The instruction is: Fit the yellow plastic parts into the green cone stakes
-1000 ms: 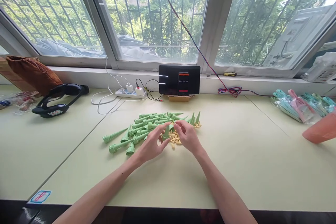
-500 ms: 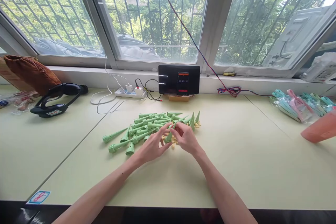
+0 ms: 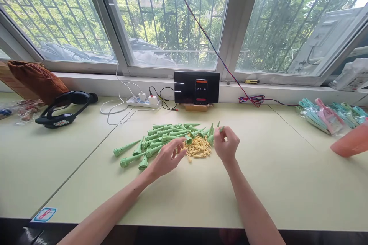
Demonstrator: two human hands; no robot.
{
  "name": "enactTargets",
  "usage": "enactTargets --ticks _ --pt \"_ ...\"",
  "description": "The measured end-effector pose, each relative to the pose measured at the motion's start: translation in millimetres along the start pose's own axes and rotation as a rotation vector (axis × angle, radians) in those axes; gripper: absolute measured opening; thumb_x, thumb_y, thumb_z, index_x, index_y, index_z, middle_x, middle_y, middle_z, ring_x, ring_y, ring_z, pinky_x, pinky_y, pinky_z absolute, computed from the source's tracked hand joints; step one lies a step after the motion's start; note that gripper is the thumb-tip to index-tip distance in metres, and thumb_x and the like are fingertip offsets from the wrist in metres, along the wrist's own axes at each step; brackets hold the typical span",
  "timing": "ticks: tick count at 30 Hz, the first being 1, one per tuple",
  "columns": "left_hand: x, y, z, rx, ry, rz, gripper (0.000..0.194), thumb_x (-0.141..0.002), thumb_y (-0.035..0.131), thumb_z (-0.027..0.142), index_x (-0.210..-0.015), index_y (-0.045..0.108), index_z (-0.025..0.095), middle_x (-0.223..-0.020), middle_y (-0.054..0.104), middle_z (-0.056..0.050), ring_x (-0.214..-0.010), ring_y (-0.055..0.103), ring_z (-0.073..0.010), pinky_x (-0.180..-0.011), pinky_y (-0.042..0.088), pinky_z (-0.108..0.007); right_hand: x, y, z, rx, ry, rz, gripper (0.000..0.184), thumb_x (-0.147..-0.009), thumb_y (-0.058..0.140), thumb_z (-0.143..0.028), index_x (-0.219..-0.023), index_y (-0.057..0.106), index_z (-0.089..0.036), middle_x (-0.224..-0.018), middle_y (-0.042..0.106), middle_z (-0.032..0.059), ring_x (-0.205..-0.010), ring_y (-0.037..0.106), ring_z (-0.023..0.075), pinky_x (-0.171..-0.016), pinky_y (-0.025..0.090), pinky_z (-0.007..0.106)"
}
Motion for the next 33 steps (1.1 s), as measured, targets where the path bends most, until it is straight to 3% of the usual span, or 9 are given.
enactTargets --ticks 4,13,19,33 --pt "0 -1.6 -1 -0.016 0.000 0.018 0.023 -0.096 0.048 0.028 -0.117 0.053 0.020 -0.084 0.059 -0.001 -0.062 0.053 -0.0100 -0.058 0.047 -0.022 -13 -12 21 0.191 -0.014 0.053 0.030 -0.087 0.048 -0.034 -0.061 0.042 -0.022 -0.053 0.042 -0.0026 -0.050 0.038 0.0128 -0.052 0.035 0.026" --pt "-3 -5.9 5 -0.035 0.025 0.031 0.015 -0.096 0.046 0.026 -0.102 0.058 0.019 -0.083 0.059 -0.002 -0.061 0.052 -0.0099 -0.056 0.044 -0.022 -19 9 73 0.280 0.076 -0.219 0.031 -0.085 0.051 -0.041 -0.061 0.050 -0.021 -0.058 0.057 0.0011 -0.053 0.048 0.0147 -0.057 0.036 0.026" --pt "-4 -5.2 4 -0.032 0.018 0.025 0.018 -0.097 0.044 0.026 -0.098 0.060 0.019 -0.079 0.057 -0.002 -0.060 0.049 -0.0103 -0.056 0.044 -0.022 -14 19 78 0.200 0.108 -0.336 0.043 -0.087 0.049 -0.057 -0.062 0.048 -0.021 -0.062 0.062 0.0030 -0.051 0.047 0.0146 -0.057 0.038 0.027" --pt "-3 -4.1 1 -0.027 0.008 0.019 0.019 -0.097 0.044 0.026 -0.095 0.061 0.020 -0.078 0.056 -0.002 -0.061 0.049 -0.0111 -0.057 0.044 -0.024 -14 20 81 0.168 0.139 -0.305 0.049 -0.087 0.045 -0.064 -0.068 0.056 -0.020 -0.067 0.067 0.0064 -0.050 0.049 0.0159 -0.058 0.039 0.029"
Point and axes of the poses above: each hand's wrist, its own x-axis away from the middle knuckle, its own y-axis out of the palm, z = x × y, the point moved 7 cm from there along -x, towards the middle knuckle
